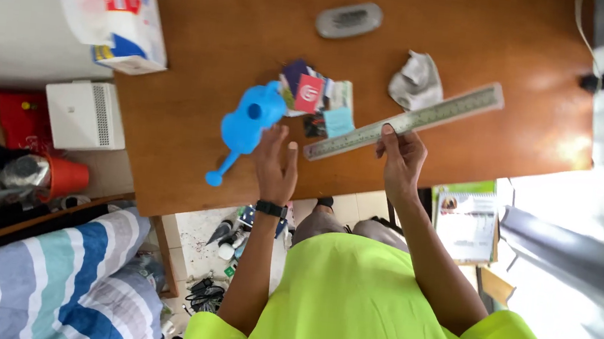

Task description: The person organizes items on a wooden table by moving a notebook, ruler, toy, and glasses case to a lower white table. They then pick up a stack of cards and small boxes one by one, placing them onto the lower table.

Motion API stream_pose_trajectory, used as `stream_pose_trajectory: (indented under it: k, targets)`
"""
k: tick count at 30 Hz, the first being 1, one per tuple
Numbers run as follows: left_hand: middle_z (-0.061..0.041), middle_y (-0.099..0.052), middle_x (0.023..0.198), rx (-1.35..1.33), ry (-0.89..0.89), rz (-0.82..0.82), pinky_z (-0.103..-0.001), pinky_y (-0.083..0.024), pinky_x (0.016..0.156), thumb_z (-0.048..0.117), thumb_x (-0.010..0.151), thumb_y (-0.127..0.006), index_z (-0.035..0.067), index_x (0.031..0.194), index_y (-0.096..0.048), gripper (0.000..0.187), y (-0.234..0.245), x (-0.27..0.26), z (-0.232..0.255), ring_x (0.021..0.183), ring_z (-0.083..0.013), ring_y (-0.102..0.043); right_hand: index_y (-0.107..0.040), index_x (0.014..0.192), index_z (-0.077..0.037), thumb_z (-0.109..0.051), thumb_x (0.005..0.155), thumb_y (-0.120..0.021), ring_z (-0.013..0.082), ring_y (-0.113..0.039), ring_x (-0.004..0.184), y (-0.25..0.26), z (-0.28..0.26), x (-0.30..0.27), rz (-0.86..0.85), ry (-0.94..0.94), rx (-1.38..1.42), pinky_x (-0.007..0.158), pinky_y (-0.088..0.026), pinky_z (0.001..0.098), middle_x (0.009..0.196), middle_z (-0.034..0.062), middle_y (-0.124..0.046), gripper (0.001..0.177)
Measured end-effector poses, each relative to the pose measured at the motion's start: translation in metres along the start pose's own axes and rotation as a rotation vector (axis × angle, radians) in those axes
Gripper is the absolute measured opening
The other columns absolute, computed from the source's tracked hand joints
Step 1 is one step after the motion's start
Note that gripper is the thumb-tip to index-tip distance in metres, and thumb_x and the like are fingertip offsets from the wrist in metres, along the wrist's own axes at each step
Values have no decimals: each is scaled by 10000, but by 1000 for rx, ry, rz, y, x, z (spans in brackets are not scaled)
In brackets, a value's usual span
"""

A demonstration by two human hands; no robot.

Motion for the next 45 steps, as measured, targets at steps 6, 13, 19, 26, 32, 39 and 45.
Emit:
stream_pose_trajectory:
  k: [6,13,19,26,32,39,45]
  targets:
    - [-98,-759,1118,-349,214,-569,-423,-584,893,325,1004,-692,168,1304,-728,341,-90,-77,65,1062,-297,-727,-619,830,0,-123,989,-760,149,-592,563,116,27,-9,-7,-81,22,507,-492,257,656,105,-587,245]
    - [-100,-765,868,-624,426,-666,-277,-581,645,110,959,-750,69,1167,-751,213,-194,-210,101,747,-108,-708,-655,891,-19,-151,952,-776,114,-626,527,243,28,-56,65,-205,153,496,-523,225,670,44,-595,189]
    - [-140,-744,882,-610,501,-714,-293,-552,720,149,986,-735,-10,1170,-721,243,-231,-293,154,842,-112,-662,-712,1008,11,-115,914,-779,174,-679,642,337,45,-150,26,-289,84,639,-541,274,726,92,-653,171]
    - [-111,-765,900,-451,596,-886,-353,-560,774,218,1003,-729,66,1187,-738,239,-257,-363,161,870,-147,-677,-726,1054,-6,-176,946,-771,182,-675,738,392,95,-226,119,-397,18,718,-562,318,864,124,-692,207]
    - [-120,-746,954,-245,501,-1225,-406,-617,786,265,1019,-689,91,1253,-698,291,-259,-397,147,896,-231,-735,-731,1033,-40,-220,921,-791,178,-633,787,435,143,-279,280,-550,-83,750,-540,317,864,81,-683,220]
    - [-141,-734,1034,-143,526,-1294,-456,-623,824,244,1044,-581,86,1293,-663,306,-240,-427,89,939,-264,-746,-771,1026,-129,-252,883,-736,216,-673,867,504,232,-307,302,-773,-418,808,-526,378,932,77,-742,192]
    - [-190,-742,1066,-115,584,-1150,-494,-611,816,246,1013,-601,129,1271,-700,299,-226,-441,59,939,-329,-755,-785,1045,-119,-251,856,-715,311,-701,1001,545,285,-258,286,-812,-477,891,-518,443,1000,117,-761,240]
Point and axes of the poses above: each hand's wrist, its own x-axis towards the middle knuckle, its own y-axis out of the back of the hand, z = x × y, the point moved 4 cm from there along x, towards the middle knuckle
